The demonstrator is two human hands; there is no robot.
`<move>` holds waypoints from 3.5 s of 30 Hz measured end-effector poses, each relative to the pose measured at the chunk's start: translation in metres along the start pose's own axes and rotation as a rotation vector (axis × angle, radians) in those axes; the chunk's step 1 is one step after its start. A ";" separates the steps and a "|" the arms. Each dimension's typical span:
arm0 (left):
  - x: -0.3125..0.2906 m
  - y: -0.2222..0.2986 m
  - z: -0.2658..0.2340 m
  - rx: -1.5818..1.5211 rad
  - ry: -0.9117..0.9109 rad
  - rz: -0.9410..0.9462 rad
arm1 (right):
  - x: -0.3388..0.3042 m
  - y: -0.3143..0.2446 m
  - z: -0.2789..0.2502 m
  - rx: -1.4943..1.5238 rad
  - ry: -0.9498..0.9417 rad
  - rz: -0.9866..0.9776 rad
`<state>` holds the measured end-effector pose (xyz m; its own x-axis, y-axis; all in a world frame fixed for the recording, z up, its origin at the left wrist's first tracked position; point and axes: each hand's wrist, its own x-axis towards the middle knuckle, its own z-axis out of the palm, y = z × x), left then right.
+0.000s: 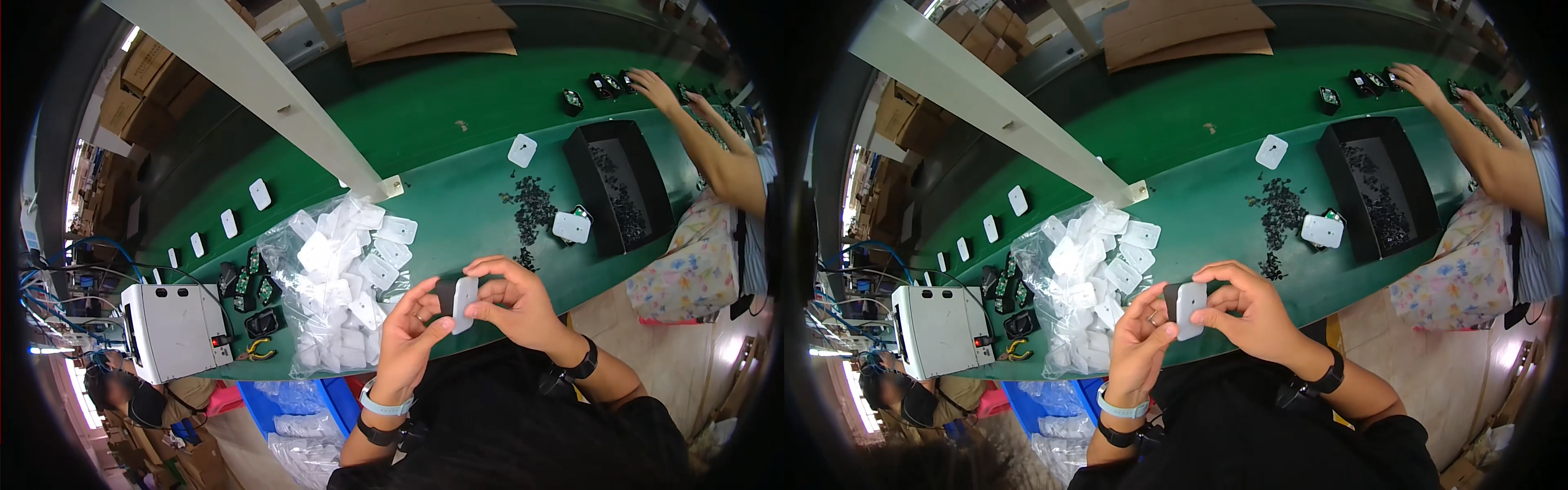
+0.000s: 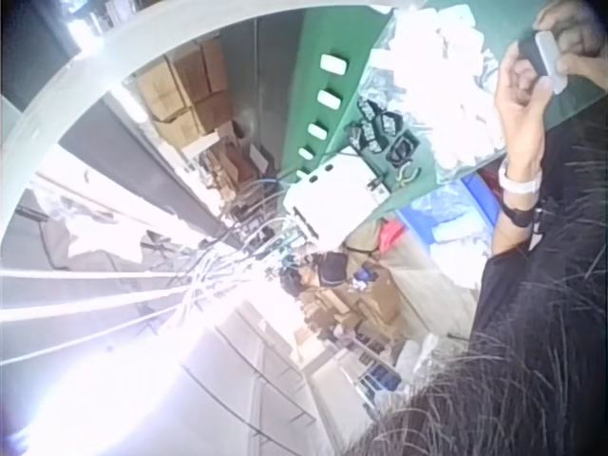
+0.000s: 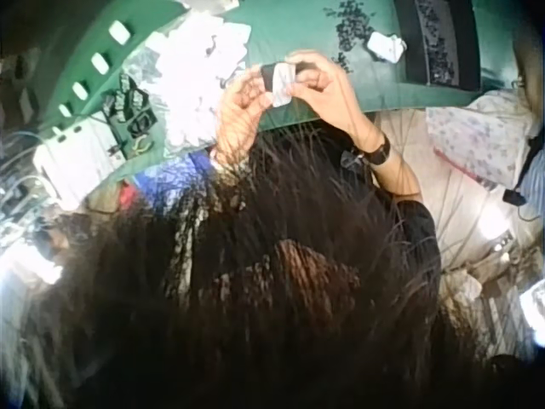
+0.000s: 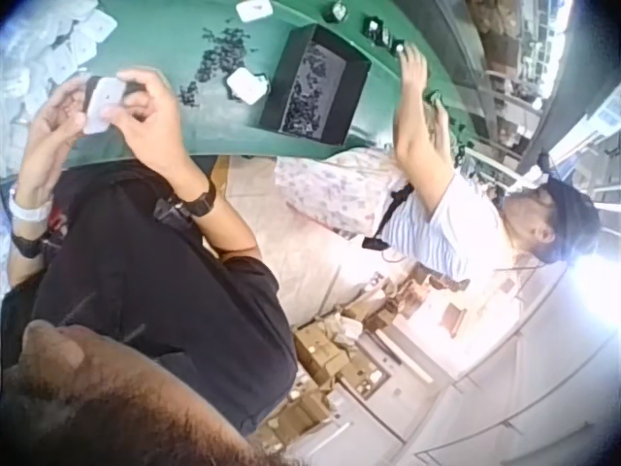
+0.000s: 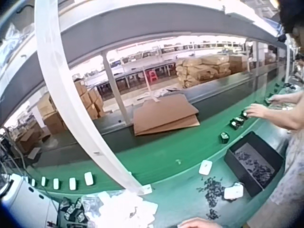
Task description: The person assembles small electronic devices by inserting circuit boards into white plastic casings. They pick up a circuit board, align it with a casing, and press the two parts together. The person repeats this process for multiple units, placing the finished assemblies on the green workbench.
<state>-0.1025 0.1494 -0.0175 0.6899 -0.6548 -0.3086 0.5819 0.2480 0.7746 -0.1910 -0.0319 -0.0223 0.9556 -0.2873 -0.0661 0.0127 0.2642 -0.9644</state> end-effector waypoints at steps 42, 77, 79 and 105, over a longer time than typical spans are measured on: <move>0.017 -0.025 0.031 0.609 -0.065 0.037 | 0.006 -0.015 -0.026 -0.382 0.105 -0.226; -0.006 0.006 0.044 0.803 -0.172 0.251 | -0.003 -0.057 -0.022 -0.210 -0.052 0.128; -0.007 0.008 0.046 0.817 -0.164 0.243 | -0.001 -0.060 -0.021 -0.215 -0.072 0.178; -0.002 0.014 0.025 0.689 -0.331 0.159 | -0.004 -0.060 -0.017 0.030 -0.282 0.211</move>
<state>-0.1066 0.1362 0.0079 0.5152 -0.8544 -0.0683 0.0137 -0.0715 0.9973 -0.2004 -0.0624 0.0317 0.9818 0.0410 -0.1857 -0.1890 0.3191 -0.9287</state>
